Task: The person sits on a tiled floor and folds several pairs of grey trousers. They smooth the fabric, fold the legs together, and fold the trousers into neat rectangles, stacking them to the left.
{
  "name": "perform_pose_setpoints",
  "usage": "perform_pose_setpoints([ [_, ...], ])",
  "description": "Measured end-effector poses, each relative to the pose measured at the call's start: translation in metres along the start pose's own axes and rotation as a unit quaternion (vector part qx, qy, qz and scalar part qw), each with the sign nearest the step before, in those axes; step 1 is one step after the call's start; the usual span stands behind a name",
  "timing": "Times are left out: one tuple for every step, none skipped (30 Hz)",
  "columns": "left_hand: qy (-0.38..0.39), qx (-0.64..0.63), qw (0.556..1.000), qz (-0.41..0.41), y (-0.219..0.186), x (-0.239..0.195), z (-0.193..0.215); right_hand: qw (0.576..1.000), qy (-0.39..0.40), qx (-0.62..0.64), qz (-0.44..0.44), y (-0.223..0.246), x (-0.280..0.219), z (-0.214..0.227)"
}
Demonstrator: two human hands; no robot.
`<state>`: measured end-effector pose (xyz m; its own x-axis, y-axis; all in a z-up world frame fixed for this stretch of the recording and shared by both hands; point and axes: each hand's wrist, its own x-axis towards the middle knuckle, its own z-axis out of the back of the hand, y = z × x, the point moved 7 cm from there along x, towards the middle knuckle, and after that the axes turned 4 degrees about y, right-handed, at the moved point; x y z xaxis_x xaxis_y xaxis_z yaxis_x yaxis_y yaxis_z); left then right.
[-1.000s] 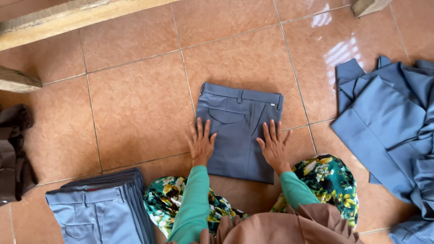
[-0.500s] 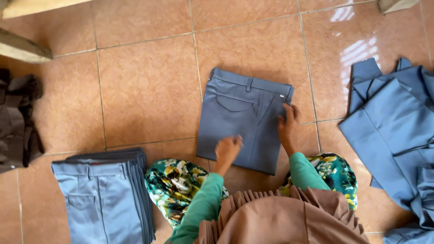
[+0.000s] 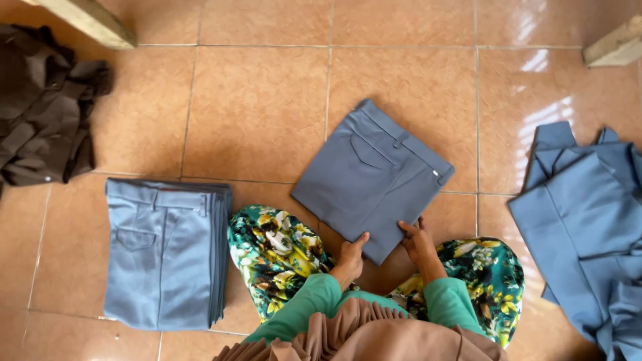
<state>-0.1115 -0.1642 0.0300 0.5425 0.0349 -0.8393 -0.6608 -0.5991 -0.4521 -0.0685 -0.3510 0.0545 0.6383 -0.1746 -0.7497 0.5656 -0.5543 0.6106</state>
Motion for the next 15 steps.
perform_pose_setpoints([
  [0.015, 0.013, 1.000, -0.006, 0.000, 0.004, 0.014, 1.000, 0.006, 0.029, -0.005, -0.015, 0.019, 0.013],
  [0.029, 0.026, 0.999, -0.012, 0.000, 0.009, 0.029, 0.998, 0.011, 0.058, -0.010, -0.029, 0.040, 0.025],
  [0.025, 0.019, 0.999, -0.019, -0.013, -0.003, 0.031, 0.998, 0.020, 0.052, -0.011, -0.024, 0.050, 0.027],
  [0.036, 0.032, 0.999, -0.022, -0.026, -0.015, 0.032, 0.996, 0.029, 0.079, -0.006, -0.017, 0.062, 0.029],
  [0.047, 0.043, 0.998, -0.027, -0.040, -0.027, 0.030, 0.994, 0.040, 0.105, 0.000, -0.008, 0.075, 0.028],
  [0.043, 0.034, 0.998, -0.035, -0.047, -0.026, 0.035, 0.994, 0.050, 0.097, -0.001, 0.000, 0.089, 0.033],
  [0.051, 0.035, 0.997, -0.044, -0.052, -0.027, 0.039, 0.995, 0.032, 0.096, 0.009, 0.009, 0.102, 0.043],
  [0.059, 0.036, 0.996, -0.054, -0.059, -0.027, 0.044, 0.995, 0.014, 0.095, 0.019, 0.017, 0.116, 0.050],
  [0.052, 0.024, 0.996, -0.062, -0.058, -0.023, 0.040, 0.996, 0.026, 0.084, 0.015, -0.006, 0.164, 0.090],
  [0.080, 0.000, 0.993, -0.090, -0.061, -0.019, 0.032, 0.999, -0.004, 0.003, 0.036, -0.006, 0.219, 0.131],
  [0.101, -0.027, 0.987, -0.122, -0.067, -0.015, 0.028, 0.995, -0.027, -0.082, 0.055, 0.013, 0.288, 0.154],
  [0.086, -0.044, 0.986, -0.134, -0.093, -0.026, 0.022, 0.994, -0.008, -0.098, 0.050, 0.032, 0.223, 0.114],
  [0.106, -0.043, 0.987, -0.111, -0.111, -0.037, 0.013, 0.947, 0.006, -0.272, 0.172, 0.077, 0.162, 0.071],
  [0.126, -0.042, 0.987, -0.088, -0.131, -0.049, 0.005, 0.854, 0.021, -0.428, 0.293, 0.119, 0.096, 0.028],
  [0.116, -0.058, 0.987, -0.098, -0.153, -0.060, 0.009, 0.849, 0.039, -0.437, 0.295, 0.140, 0.066, -0.025],
])
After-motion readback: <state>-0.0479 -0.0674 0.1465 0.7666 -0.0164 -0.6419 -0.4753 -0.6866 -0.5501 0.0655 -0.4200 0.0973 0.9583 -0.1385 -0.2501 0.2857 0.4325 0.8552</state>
